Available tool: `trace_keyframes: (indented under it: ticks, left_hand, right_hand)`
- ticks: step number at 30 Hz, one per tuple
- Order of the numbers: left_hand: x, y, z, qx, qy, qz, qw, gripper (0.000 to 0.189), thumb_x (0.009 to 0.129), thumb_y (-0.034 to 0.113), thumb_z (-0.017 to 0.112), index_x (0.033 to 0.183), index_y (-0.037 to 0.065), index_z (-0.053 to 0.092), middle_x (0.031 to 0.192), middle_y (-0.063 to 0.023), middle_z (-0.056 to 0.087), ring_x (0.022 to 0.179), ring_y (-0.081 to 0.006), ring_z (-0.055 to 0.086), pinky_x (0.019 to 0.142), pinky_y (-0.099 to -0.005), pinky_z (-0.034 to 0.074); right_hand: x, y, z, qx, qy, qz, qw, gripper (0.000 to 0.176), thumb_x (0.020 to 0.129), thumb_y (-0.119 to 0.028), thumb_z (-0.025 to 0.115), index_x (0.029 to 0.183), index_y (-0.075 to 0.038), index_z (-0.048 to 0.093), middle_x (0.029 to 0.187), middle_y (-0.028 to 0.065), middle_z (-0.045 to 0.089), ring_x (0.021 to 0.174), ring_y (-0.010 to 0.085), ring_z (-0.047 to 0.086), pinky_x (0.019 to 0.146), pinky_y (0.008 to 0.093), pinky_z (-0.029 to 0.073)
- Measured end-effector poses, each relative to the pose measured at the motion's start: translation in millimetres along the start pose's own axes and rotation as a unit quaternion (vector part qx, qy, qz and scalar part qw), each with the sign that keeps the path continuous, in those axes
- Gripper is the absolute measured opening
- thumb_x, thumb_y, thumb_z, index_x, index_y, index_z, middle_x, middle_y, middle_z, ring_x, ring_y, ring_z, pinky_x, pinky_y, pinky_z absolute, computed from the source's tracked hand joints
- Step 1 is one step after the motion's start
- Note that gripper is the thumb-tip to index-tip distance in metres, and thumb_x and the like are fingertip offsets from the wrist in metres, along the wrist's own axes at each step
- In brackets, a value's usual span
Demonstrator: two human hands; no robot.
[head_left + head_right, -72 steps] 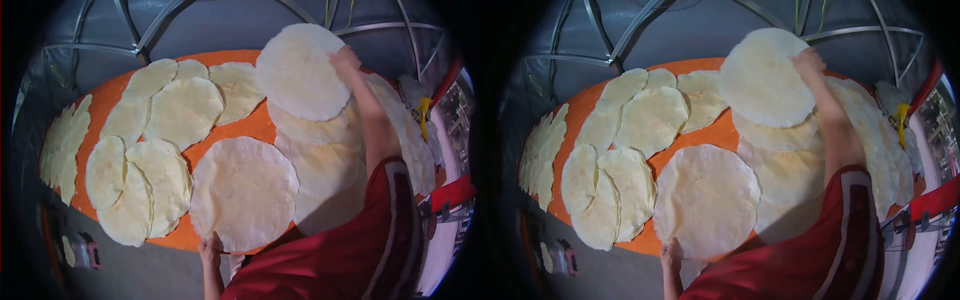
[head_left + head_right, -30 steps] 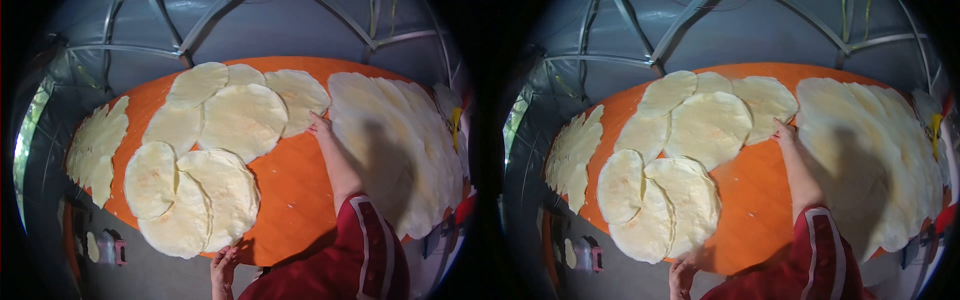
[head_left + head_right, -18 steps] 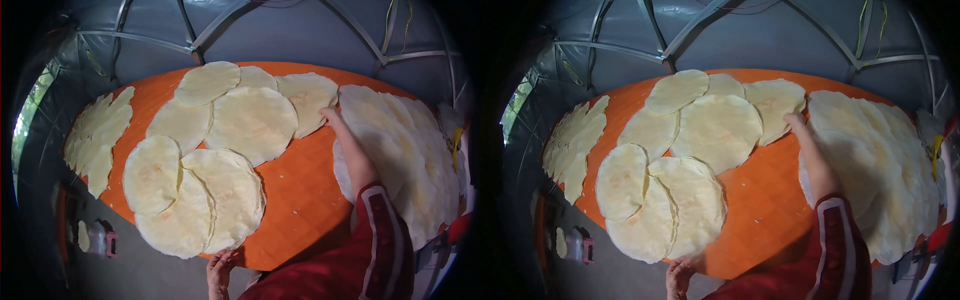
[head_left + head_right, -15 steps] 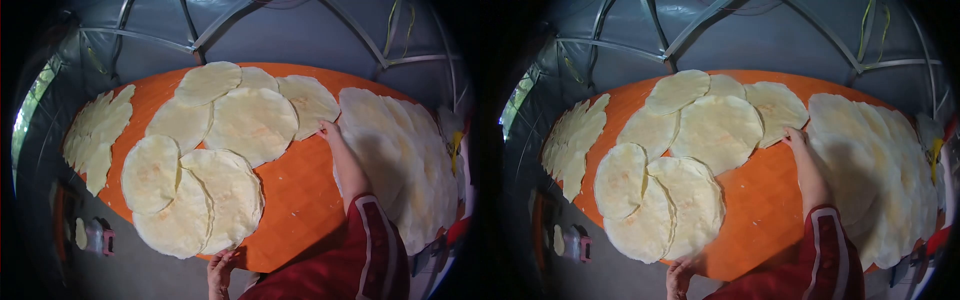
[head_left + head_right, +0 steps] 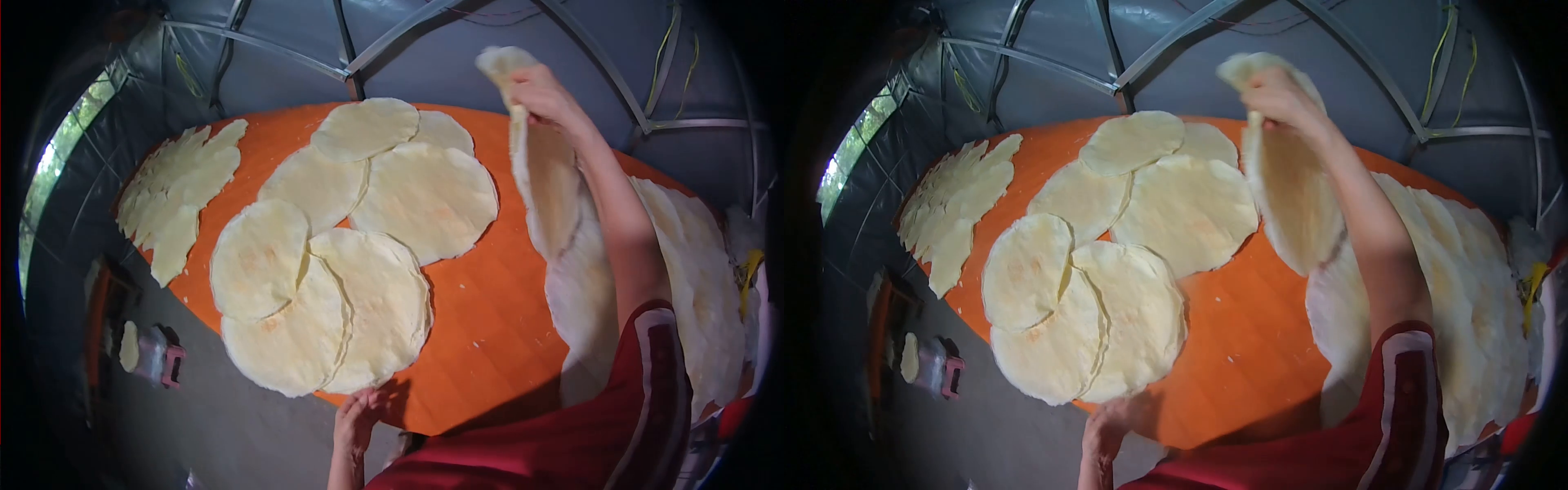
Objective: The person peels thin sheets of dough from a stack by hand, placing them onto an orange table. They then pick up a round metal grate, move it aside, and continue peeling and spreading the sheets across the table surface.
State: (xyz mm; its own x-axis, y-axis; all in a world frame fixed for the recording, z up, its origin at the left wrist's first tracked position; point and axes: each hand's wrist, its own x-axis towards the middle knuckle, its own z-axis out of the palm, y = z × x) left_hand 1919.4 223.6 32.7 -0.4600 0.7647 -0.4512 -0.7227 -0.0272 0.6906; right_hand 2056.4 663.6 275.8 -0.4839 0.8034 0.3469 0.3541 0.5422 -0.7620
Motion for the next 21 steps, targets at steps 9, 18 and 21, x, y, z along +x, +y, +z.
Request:
trace_keyframes:
  ticks: [9, 18, 21]
  left_hand:
    - [27.6, 3.5, 24.2, -0.129, -0.049, -0.041, 0.99, 0.051, 0.08, 0.05, 0.035, 0.107, 0.008, 0.046, 0.109, -0.0119, 0.047, 0.101, -0.0287, 0.044, 0.079, -0.0446, 0.037]
    - [51.5, 10.5, -17.3, -0.204, -0.077, 0.068, 0.974, 0.038, 0.083, 0.035, 0.043, 0.107, 0.006, 0.044, 0.101, -0.013, 0.052, 0.091, -0.0275, 0.051, 0.072, -0.0381, 0.045]
    - [63.3, 10.7, -15.7, -0.108, -0.068, 0.074, 0.989, 0.036, 0.081, 0.027, 0.05, 0.109, 0.006, 0.04, 0.098, -0.0119, 0.052, 0.079, -0.0231, 0.055, 0.067, -0.0336, 0.049]
  right_hand:
    - [-79.4, -68.1, 5.4, 0.358, -0.045, -0.052, 0.931, 0.012, 0.06, -0.006, 0.058, 0.072, -0.003, 0.057, 0.062, 0.0047, 0.053, 0.057, 0.0128, 0.053, 0.051, 0.0223, 0.044]
    - [-129.0, 55.0, 134.8, -0.169, -0.18, 0.017, 0.969, 0.037, 0.065, -0.014, 0.058, 0.098, 0.001, 0.05, 0.085, 0.0111, 0.056, 0.075, 0.0159, 0.054, 0.067, 0.0295, 0.045]
    - [-179.4, 45.4, 197.1, 0.103, -0.353, 0.11, 0.924, 0.083, 0.056, -0.019, 0.075, 0.122, -0.002, 0.028, 0.102, 0.0135, 0.049, 0.086, 0.0186, 0.051, 0.07, 0.0298, 0.044]
